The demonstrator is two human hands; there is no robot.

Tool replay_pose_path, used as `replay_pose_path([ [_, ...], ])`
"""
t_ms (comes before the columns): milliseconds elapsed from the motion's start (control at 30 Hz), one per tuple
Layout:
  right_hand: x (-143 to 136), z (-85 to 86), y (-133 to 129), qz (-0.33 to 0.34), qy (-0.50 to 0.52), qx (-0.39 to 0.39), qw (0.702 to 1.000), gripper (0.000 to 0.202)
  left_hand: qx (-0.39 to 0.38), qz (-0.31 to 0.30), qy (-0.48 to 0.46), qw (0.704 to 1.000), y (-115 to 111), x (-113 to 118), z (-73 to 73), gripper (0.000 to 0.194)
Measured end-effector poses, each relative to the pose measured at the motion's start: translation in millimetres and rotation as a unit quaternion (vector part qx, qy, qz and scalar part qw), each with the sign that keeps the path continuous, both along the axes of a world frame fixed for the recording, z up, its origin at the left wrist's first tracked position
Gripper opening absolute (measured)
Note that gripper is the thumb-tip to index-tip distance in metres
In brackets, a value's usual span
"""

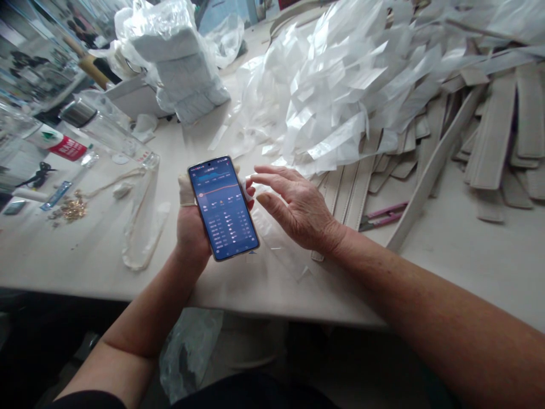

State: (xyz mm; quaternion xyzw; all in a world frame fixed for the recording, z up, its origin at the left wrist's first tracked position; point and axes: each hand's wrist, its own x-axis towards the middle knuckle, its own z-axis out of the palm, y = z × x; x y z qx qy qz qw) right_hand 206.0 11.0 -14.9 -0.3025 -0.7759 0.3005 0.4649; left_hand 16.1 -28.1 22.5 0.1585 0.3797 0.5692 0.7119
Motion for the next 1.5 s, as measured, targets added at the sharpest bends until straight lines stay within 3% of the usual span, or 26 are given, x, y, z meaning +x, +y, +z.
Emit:
replay_pose_path([
  [1333,-0.2,0.5,-1.1,0.009,0.01,0.008,1.0,0.05,-0.008,0.003,0.01,1.0,0.1,-0.6,-0.7,0.091],
  [1500,0.5,2.0,-2.2,0.036,0.0,0.048,0.998,0.048,-0.001,0.002,-0.01,1.0,1.4,-1.7,-1.2,0.09],
])
